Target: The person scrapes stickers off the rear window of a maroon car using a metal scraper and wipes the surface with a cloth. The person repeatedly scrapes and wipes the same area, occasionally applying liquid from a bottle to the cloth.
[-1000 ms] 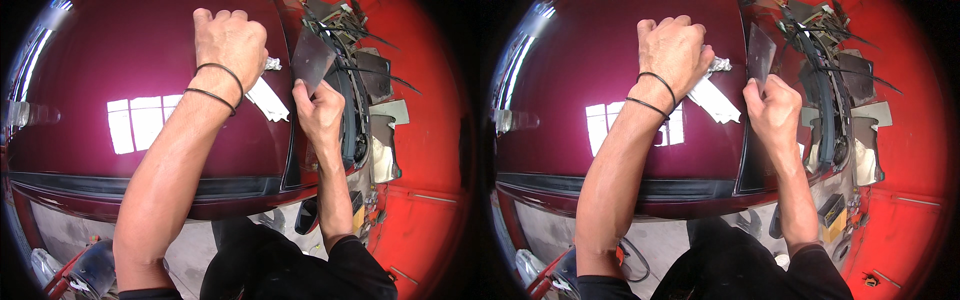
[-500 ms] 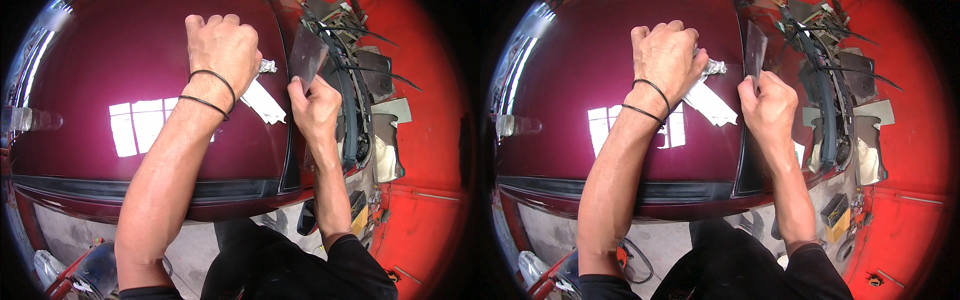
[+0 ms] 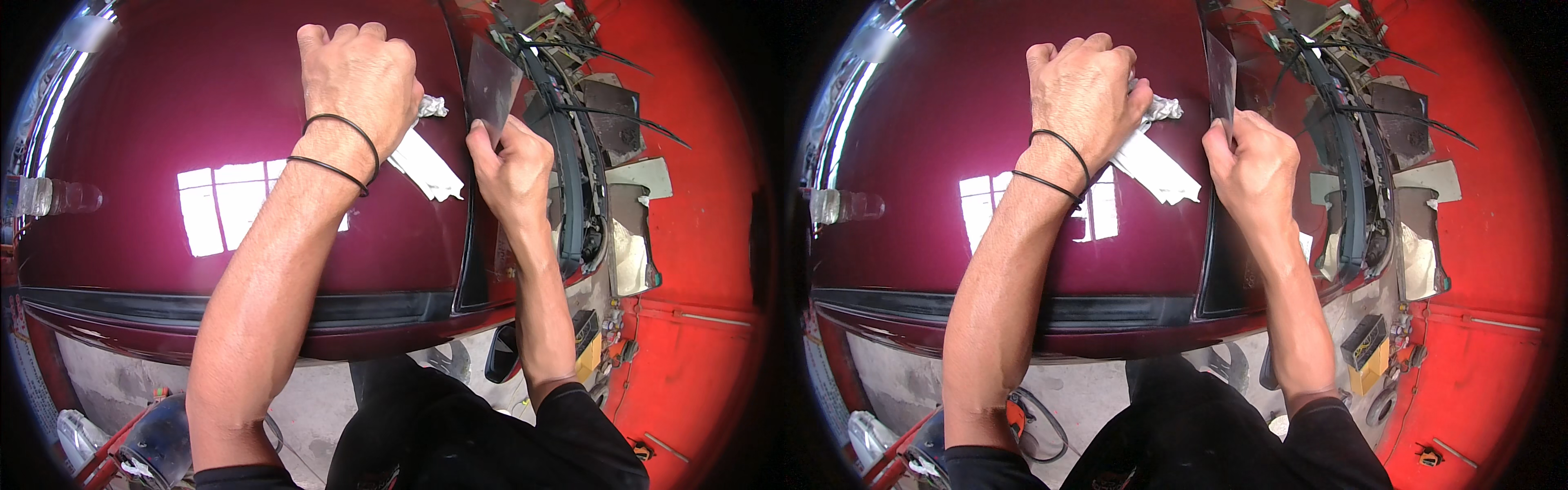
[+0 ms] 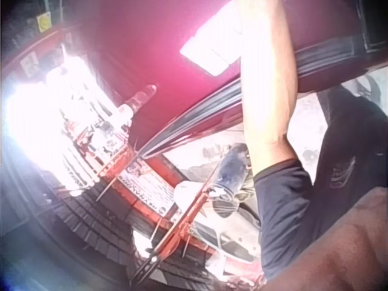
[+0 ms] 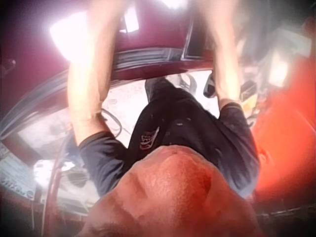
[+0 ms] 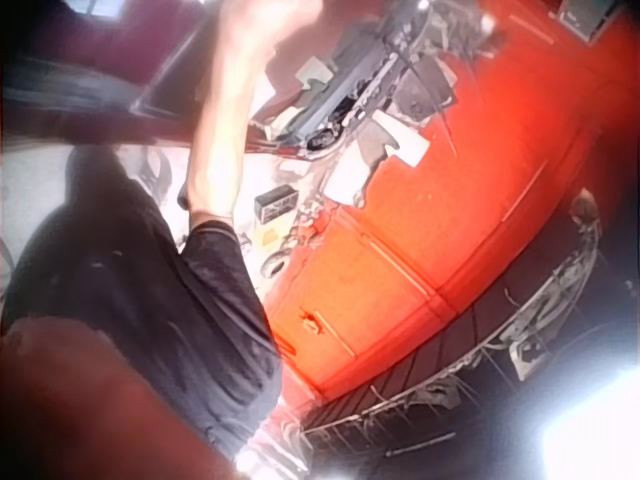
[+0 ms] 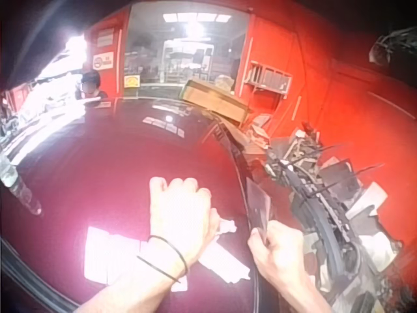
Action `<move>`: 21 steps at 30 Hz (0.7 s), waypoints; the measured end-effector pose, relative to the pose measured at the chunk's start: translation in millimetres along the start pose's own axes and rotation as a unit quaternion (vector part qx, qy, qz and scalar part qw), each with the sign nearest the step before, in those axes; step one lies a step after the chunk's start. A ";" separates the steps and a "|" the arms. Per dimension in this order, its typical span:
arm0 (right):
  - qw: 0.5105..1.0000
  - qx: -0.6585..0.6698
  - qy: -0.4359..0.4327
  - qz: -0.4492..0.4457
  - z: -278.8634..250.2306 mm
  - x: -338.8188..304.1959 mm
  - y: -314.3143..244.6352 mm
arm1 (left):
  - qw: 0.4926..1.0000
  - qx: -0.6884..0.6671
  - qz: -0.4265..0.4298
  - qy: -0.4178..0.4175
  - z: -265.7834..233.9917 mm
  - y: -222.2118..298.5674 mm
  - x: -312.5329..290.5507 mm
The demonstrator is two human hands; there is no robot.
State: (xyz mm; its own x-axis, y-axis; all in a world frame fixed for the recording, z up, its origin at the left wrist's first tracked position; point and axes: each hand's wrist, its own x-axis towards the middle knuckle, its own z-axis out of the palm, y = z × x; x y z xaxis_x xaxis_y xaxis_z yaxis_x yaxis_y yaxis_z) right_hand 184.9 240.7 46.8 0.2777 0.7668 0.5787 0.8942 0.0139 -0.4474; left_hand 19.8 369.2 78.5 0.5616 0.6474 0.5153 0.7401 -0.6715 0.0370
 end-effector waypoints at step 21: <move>0.999 -0.009 0.010 0.036 -1.1 -4.5 -12.4 | 1.000 -0.008 -0.006 -0.016 -2.0 0.6 -6.5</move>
State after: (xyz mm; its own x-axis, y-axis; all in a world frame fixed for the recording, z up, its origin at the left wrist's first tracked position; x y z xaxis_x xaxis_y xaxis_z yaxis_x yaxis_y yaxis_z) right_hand 172.9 236.3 50.4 0.3481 0.7524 0.5592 0.8780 -0.0526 -0.4758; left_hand 15.9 363.9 76.8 0.5646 0.6658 0.4878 0.7405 -0.6697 0.0570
